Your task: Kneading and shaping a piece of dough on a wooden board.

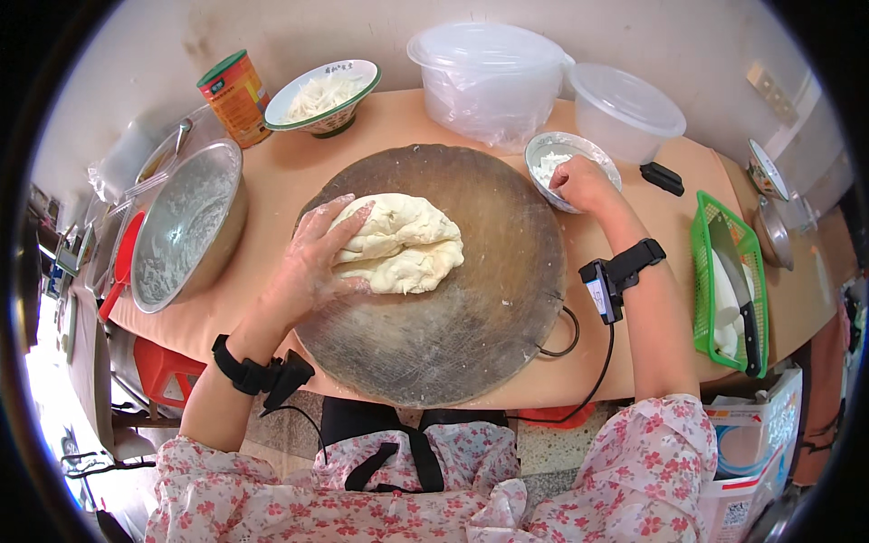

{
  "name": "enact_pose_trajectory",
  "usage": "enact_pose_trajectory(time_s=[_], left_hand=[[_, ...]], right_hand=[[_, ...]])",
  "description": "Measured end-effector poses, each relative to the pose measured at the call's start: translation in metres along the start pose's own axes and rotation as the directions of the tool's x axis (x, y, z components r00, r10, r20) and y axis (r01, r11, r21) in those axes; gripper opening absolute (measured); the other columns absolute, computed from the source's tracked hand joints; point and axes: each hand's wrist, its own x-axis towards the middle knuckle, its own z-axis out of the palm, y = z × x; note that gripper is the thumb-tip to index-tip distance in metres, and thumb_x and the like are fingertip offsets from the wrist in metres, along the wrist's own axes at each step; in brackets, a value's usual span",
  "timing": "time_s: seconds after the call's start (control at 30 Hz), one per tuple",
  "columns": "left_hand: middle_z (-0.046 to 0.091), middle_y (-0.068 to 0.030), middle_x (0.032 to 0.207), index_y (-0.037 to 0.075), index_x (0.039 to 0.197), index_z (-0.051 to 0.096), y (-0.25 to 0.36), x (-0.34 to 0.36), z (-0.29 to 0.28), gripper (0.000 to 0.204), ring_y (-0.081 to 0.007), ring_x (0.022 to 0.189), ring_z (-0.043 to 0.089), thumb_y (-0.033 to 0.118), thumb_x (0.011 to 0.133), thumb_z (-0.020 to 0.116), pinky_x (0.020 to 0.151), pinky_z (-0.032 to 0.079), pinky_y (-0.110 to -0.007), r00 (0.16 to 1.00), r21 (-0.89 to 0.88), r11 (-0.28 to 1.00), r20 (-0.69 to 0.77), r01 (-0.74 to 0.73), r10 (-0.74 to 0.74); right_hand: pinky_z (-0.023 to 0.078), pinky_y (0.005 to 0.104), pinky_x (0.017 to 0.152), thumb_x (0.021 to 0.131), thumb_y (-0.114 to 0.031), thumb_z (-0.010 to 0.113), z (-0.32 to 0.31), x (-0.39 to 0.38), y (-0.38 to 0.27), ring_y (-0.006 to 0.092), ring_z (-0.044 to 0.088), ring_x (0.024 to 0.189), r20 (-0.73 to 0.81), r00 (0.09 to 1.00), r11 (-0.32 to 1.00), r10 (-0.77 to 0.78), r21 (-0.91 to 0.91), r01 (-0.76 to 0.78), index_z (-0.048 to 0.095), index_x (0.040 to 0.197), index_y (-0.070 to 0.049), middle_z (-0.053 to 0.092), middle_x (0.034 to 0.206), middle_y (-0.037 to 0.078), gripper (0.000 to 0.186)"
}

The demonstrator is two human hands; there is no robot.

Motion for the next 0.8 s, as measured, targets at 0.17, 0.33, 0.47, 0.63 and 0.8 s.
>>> enact_pose_trajectory(time_s=[0.17,0.33,0.47,0.63,0.8], left_hand=[[0.041,-0.0166,0.143,0.019,0.141,0.047,0.006,0.001,-0.002,0.089,-0.0386,0.129,0.041,0.022,0.061,0.086,0.107,0.037,-0.048,1.000,-0.044,0.999,-0.001,0.012,-0.012],[0.042,-0.0159,0.143,0.021,0.141,0.046,0.000,0.001,0.002,0.089,-0.0383,0.129,0.041,0.023,0.062,0.086,0.103,0.040,-0.049,1.000,-0.002,1.000,-0.028,0.006,-0.006],[0.042,-0.0158,0.143,0.018,0.143,0.045,0.010,0.010,-0.003,0.090,-0.0387,0.131,0.040,0.022,0.063,0.086,0.108,0.038,-0.046,0.992,0.025,0.993,0.060,0.112,-0.113],[0.047,-0.0161,0.137,0.017,0.142,0.045,0.020,0.015,-0.014,0.088,-0.0382,0.126,0.044,0.025,0.064,0.085,0.105,0.039,-0.047,0.972,0.052,0.981,0.132,0.188,-0.194],[0.049,-0.0157,0.133,0.017,0.143,0.043,0.027,0.015,-0.018,0.090,-0.0377,0.122,0.046,0.031,0.064,0.085,0.101,0.040,-0.050,0.953,0.104,0.967,0.174,0.234,-0.249]], right_hand=[[0.051,0.0329,0.068,0.075,-0.005,0.066,-0.006,-0.004,0.001,0.0187,0.066,0.069,-0.040,0.999,1.000,-0.025,0.006,0.026,0.074,0.091,-0.005,0.072,0.079,0.013,0.018],[0.050,0.0248,0.061,0.081,-0.009,0.069,-0.021,-0.012,-0.004,0.0109,0.063,0.069,-0.125,0.967,0.872,0.222,0.469,-0.140,0.071,0.091,0.001,0.067,0.071,0.006,0.014],[0.049,0.0224,0.063,0.084,-0.009,0.068,-0.028,-0.024,-0.014,0.0105,0.062,0.071,-0.061,0.967,0.705,0.246,0.696,-0.136,0.069,0.097,0.002,0.067,0.081,0.005,0.017],[0.050,0.0227,0.069,0.086,-0.010,0.068,-0.027,-0.048,-0.097,0.0105,0.061,0.077,0.010,0.998,0.420,-0.063,0.907,0.018,0.067,0.101,0.001,0.066,0.089,0.004,0.018],[0.051,0.0246,0.070,0.085,-0.009,0.069,0.002,-0.069,-0.185,0.0102,0.062,0.076,0.089,0.965,0.407,-0.248,0.913,0.021,0.067,0.099,0.000,0.065,0.085,0.004,0.017]])
